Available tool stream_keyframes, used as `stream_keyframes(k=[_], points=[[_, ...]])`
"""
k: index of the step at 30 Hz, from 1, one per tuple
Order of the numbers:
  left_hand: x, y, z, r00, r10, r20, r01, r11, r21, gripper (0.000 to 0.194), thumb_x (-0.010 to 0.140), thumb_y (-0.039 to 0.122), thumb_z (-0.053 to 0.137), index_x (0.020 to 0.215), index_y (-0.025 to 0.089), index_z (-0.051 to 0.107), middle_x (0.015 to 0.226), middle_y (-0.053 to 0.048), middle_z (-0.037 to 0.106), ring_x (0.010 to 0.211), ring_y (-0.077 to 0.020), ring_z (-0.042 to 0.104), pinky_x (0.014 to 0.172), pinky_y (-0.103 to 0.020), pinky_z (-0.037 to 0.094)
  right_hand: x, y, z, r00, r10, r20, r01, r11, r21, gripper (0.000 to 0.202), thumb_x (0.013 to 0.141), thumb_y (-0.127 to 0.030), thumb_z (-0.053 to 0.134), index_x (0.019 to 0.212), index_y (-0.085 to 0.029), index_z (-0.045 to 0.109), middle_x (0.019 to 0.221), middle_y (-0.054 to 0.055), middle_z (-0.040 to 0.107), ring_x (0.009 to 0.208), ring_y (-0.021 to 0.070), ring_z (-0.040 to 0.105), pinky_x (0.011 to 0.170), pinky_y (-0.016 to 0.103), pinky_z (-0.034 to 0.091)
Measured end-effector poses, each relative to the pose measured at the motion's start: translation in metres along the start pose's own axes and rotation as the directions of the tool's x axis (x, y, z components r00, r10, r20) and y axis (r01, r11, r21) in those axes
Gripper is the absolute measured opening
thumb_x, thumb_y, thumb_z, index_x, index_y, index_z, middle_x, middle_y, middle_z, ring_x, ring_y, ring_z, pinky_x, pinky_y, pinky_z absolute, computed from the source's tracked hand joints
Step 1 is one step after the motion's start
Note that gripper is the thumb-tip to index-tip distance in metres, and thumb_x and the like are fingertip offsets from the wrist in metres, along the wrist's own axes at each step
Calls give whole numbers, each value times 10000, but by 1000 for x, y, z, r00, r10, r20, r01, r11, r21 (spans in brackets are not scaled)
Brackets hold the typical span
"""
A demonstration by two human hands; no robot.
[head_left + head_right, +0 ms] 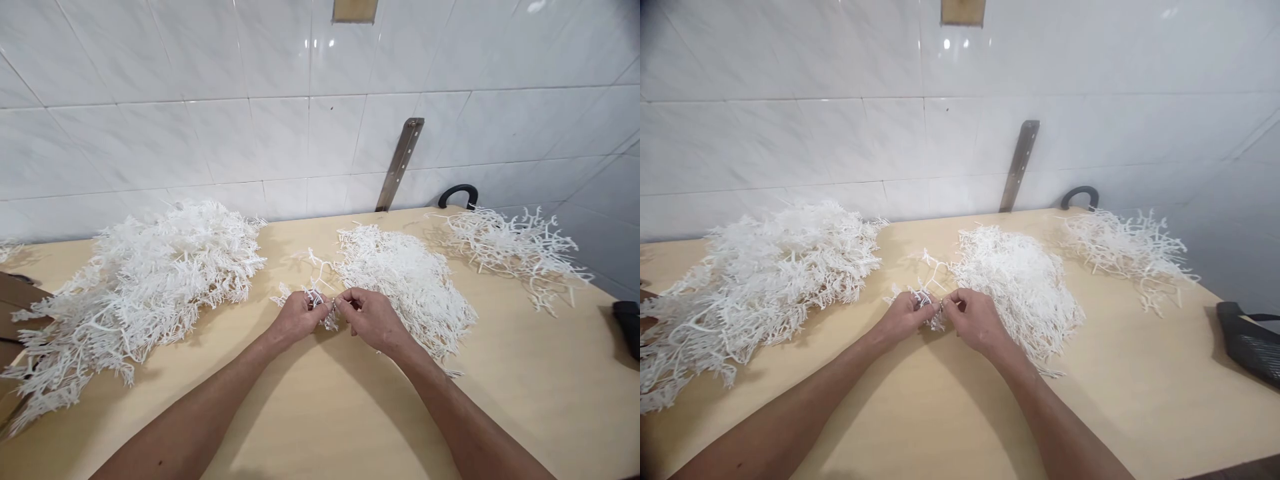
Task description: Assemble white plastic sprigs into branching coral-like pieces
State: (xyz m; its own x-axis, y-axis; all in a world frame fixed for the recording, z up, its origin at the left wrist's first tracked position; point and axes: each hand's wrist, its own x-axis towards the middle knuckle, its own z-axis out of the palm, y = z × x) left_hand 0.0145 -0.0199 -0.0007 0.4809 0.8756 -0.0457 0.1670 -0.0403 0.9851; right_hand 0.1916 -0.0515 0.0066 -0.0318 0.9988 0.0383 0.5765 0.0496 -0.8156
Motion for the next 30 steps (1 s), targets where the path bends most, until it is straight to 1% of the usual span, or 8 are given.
stream_keyframes(k=[5, 8, 12, 18, 20, 23, 26, 30], points=[[0, -1, -1, 999, -35, 7, 34, 998, 48, 314, 792, 417, 618, 624, 166, 533, 546, 31, 439, 525, -109, 404, 506, -242, 282, -1, 1, 6, 980, -189, -65, 170, 958, -231, 196, 893, -253, 523, 791, -201, 682, 755, 21, 688, 673, 169, 612, 621, 278, 425], [-1, 1, -2, 1000, -14, 25, 12, 997, 78, 328, 805, 417, 606, 611, 168, 514, 555, 32, 433, 535, -106, 399, 515, -241, 289, 0, 5, 10, 949, -302, -90, 255, 904, -343, 196, 914, -212, 486, 786, -187, 632, 798, 39, 659, 676, 162, 575, 623, 281, 400], [-3, 0, 0, 998, -23, 57, 21, 999, 25, 310, 819, 436, 606, 691, 158, 555, 585, 26, 471, 548, -107, 428, 532, -240, 319, 8, 21, 4, 915, -312, -257, 158, 861, -483, 196, 880, -154, 463, 702, -194, 532, 738, 53, 593, 625, 170, 520, 585, 292, 368], [-1, -4, 2, 1000, -12, -15, 11, 1000, -26, 373, 810, 511, 626, 724, 153, 570, 604, 21, 492, 549, -103, 430, 533, -235, 318, 12, 27, -15, 830, -251, -497, 81, 937, -339, 93, 848, -261, 555, 849, -183, 607, 880, 72, 667, 620, 167, 581, 666, 326, 453], [-2, -2, 2, 999, -8, -34, 6, 999, -53, 382, 799, 519, 637, 711, 154, 565, 595, 27, 477, 542, -97, 411, 527, -233, 309, 8, 18, -13, 876, -196, -440, 103, 969, -225, 174, 872, -333, 566, 923, -184, 641, 891, 70, 690, 592, 159, 588, 651, 323, 475], [-3, 2, 4, 997, -4, -72, -2, 996, -88, 386, 794, 513, 643, 687, 150, 566, 593, 29, 469, 548, -92, 392, 524, -230, 302, 0, 4, -3, 966, -151, -210, 141, 988, -63, 264, 912, -415, 543, 977, -198, 679, 793, 44, 700, 566, 159, 601, 583, 293, 483], [-4, 2, 5, 993, -4, -118, -7, 995, -96, 395, 783, 503, 651, 634, 153, 542, 575, 36, 441, 550, -89, 370, 524, -227, 297, -4, -4, 6, 988, -136, -67, 136, 991, 0, 275, 912, -420, 544, 970, -208, 708, 763, 37, 712, 545, 156, 610, 519, 269, 468], [-3, 1, 6, 989, -5, -146, -8, 996, -88, 355, 787, 477, 632, 661, 152, 570, 578, 34, 457, 553, -96, 384, 537, -230, 313, -4, -4, 8, 994, -85, -70, 86, 996, 7, 267, 904, -400, 542, 896, -212, 732, 734, 35, 719, 542, 162, 618, 488, 260, 450]])
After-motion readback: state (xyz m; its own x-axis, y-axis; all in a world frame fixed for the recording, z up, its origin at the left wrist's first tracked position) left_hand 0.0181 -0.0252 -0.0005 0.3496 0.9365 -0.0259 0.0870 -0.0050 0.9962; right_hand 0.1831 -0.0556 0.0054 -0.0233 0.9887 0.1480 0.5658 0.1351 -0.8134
